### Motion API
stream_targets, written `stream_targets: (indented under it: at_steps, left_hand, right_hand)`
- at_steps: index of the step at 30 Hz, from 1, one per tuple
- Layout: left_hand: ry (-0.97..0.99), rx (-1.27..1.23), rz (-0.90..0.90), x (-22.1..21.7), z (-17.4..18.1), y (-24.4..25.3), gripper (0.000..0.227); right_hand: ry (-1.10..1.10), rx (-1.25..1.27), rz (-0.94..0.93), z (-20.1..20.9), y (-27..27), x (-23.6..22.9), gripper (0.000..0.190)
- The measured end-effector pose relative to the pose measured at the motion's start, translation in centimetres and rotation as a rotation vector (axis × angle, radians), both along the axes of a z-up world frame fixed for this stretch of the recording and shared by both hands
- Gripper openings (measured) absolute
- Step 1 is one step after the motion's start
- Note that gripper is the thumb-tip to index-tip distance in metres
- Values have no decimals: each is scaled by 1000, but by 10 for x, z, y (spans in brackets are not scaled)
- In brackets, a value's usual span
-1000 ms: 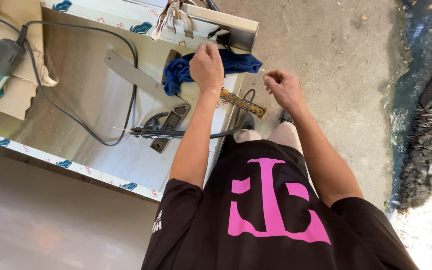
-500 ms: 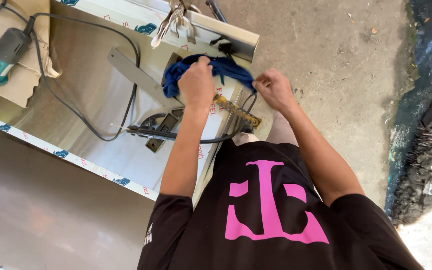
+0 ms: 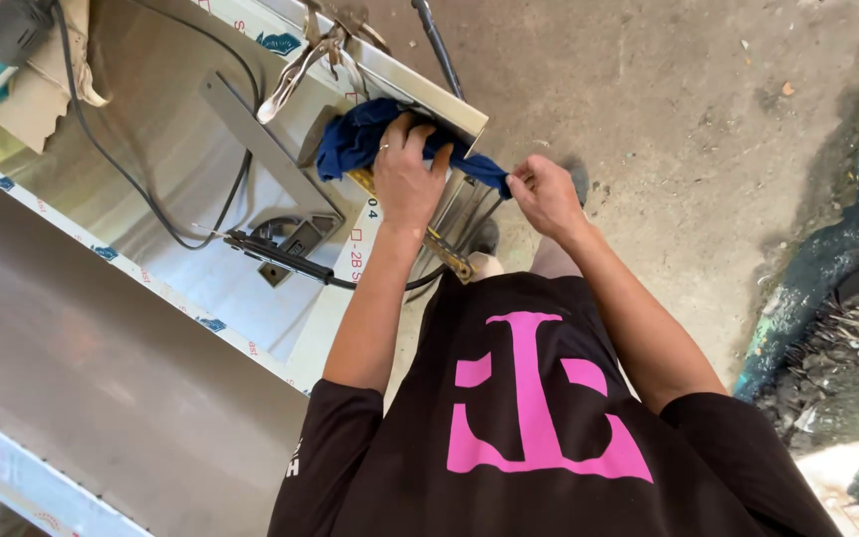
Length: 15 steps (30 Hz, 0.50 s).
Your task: Spot weld or tack weld edges of stainless steel sheet metal components.
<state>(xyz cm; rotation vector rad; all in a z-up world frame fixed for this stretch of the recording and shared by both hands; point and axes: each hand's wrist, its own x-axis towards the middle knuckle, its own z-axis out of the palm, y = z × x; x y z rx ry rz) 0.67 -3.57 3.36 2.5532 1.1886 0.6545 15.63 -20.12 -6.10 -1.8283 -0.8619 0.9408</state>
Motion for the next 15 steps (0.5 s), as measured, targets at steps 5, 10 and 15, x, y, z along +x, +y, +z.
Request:
stream_targets:
  at_steps: [5,10,15]
  left_hand:
    - [118,-46,-55,7,20,7,38]
    - [163,14,-193,1,63,9,55]
    - [211,160,-585,25,108,32,84]
  right_hand:
    - [-42,4,114,-3,2,11,18]
    - [11,-45,83,6,-5,21,20]
    - [13,-78,-23,12,-16,25,21]
